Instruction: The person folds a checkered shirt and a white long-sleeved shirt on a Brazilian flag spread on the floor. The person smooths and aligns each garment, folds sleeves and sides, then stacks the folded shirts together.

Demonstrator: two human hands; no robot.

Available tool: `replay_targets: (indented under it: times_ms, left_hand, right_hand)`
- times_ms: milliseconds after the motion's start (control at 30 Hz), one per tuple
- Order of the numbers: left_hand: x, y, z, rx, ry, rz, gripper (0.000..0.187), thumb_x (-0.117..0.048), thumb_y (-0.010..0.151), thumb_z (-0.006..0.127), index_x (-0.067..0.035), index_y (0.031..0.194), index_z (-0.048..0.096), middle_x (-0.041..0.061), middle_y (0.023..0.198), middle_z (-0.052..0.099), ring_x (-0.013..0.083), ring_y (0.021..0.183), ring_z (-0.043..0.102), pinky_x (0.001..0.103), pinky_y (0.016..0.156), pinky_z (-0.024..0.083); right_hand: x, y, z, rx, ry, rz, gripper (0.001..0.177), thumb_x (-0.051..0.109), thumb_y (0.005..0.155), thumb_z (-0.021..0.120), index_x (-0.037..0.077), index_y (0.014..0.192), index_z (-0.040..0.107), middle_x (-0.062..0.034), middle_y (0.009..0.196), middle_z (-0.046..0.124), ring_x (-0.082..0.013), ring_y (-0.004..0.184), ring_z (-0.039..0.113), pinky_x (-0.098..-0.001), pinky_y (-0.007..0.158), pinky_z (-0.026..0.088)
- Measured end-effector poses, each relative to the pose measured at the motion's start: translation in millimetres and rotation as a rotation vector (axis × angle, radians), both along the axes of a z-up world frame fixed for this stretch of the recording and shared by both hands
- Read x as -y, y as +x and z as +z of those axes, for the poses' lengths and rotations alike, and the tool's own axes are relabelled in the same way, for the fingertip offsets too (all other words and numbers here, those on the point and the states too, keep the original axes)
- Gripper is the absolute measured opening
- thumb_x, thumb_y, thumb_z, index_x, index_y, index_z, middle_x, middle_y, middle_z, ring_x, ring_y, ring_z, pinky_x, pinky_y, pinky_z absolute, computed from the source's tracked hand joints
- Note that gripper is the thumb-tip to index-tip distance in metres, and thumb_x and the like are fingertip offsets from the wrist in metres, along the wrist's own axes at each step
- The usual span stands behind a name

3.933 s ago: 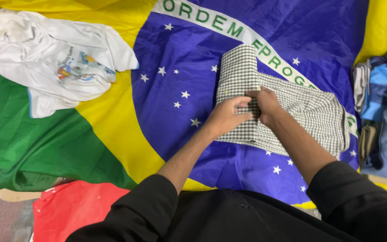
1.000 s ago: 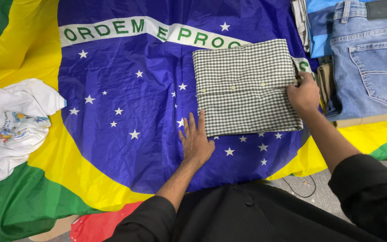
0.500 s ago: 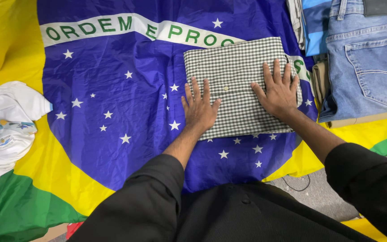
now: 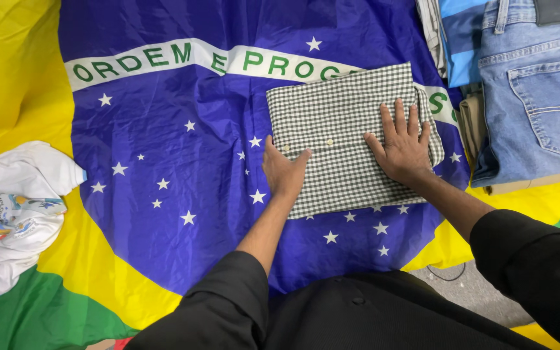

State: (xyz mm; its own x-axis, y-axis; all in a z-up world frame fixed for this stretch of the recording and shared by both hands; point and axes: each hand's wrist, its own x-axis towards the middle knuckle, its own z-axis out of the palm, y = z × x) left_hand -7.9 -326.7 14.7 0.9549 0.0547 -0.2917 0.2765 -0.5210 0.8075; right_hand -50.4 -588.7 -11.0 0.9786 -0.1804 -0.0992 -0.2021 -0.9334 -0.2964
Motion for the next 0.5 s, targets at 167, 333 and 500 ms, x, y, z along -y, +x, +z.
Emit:
replay_targets:
  times_ms: [167, 333, 500]
  left_hand:
    - [-8.1, 33.7, 21.9, -0.318, -0.459, -0.005, 0.062, -0.012, 0.071, 0.078, 0.004, 0.127, 0.055, 0.02, 0.118, 0.072, 0.0309, 0.105, 0.074, 0.04, 0.087, 0.064]
    - [11.3, 38.3, 57.4, -0.25, -0.653, -0.176, 0.057, -0.009, 0.073, 0.075, 0.003, 0.126, 0.058, 0.018, 0.111, 0.073, 0.0274, 0.096, 0.075, 0.038, 0.082, 0.065]
    - [68.5, 26.1, 118.7, 0.182, -0.757, -0.528, 0.055, -0.008, 0.07, 0.078, 0.009, 0.121, 0.066, 0.023, 0.111, 0.077, 0.0288, 0.096, 0.076, 0.037, 0.087, 0.061]
  right_hand:
    - [-2.2, 5.0, 21.0, -0.061, -0.017, -0.008, 0.084, 0.067, 0.097, 0.038, 0.017, 0.162, 0.019, -0.0211, 0.167, 0.009, -0.0449, 0.153, -0.001, -0.0713, 0.116, 0.004]
    - [-6.9, -18.5, 51.2, -0.069, 0.146, -0.348, 0.074, 0.054, 0.094, 0.053, 0.015, 0.156, 0.041, -0.017, 0.165, 0.035, -0.0363, 0.152, 0.03, -0.0572, 0.122, 0.024]
    - [-11.1, -21.1, 68.7, -0.053, 0.707, -0.632, 0.072, 0.055, 0.104, 0.039, 0.01, 0.159, 0.033, -0.0203, 0.157, 0.044, -0.0336, 0.146, 0.041, -0.0456, 0.122, 0.032]
